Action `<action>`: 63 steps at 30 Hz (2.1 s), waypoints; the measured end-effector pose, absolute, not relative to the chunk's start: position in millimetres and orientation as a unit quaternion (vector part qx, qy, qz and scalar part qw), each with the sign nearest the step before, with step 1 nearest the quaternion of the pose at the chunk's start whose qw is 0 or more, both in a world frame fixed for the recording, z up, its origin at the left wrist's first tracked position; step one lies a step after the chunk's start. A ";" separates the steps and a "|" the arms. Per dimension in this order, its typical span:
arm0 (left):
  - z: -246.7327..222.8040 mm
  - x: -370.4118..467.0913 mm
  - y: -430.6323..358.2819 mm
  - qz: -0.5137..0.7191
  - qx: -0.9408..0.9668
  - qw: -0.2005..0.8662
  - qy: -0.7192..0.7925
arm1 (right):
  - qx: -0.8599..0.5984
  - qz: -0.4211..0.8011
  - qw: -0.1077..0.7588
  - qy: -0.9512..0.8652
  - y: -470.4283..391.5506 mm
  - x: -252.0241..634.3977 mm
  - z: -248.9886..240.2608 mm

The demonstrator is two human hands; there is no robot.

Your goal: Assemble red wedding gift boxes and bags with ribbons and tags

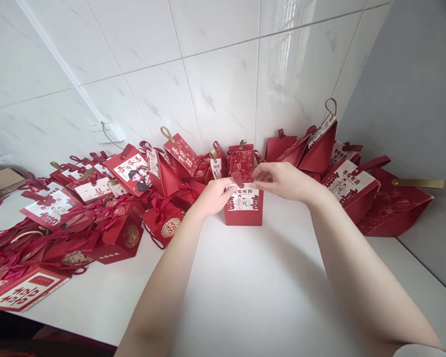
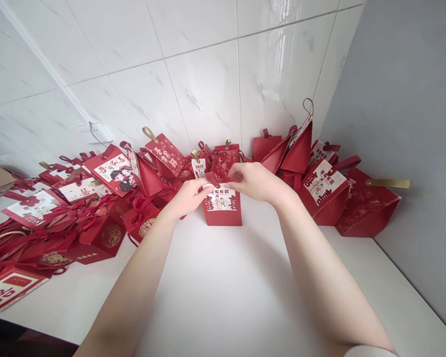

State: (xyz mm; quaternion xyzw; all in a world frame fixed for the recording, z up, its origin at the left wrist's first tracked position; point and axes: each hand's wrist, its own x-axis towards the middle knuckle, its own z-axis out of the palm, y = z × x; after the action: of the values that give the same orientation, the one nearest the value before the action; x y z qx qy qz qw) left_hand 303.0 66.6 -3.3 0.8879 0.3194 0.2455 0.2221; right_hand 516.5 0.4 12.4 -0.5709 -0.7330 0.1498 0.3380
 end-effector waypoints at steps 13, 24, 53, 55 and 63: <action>-4.3 307.2 63.3 0.312 0.887 0.188 0.285 | -0.535 0.131 0.302 -0.778 6.4 510.7 7.1; -12.3 311.9 69.2 0.335 0.887 0.168 0.270 | -0.498 0.111 0.306 -0.804 11.4 506.8 3.4; -6.0 297.2 74.7 0.272 0.897 0.239 0.254 | -0.445 0.125 0.295 -0.836 13.0 511.8 1.2; 0.8 293.9 71.7 0.248 0.905 0.218 0.268 | -0.451 0.140 0.295 -0.830 9.8 515.1 3.9; 9.0 299.7 56.7 0.287 0.880 0.250 0.285 | -0.443 0.208 0.389 -0.781 -2.0 516.5 14.4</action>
State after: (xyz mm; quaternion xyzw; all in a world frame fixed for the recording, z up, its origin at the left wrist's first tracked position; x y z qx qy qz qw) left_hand 299.7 56.7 9.0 0.8800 0.2847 0.2870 0.2495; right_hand 516.5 -2.0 14.4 -0.4430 -0.7805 0.2081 0.3889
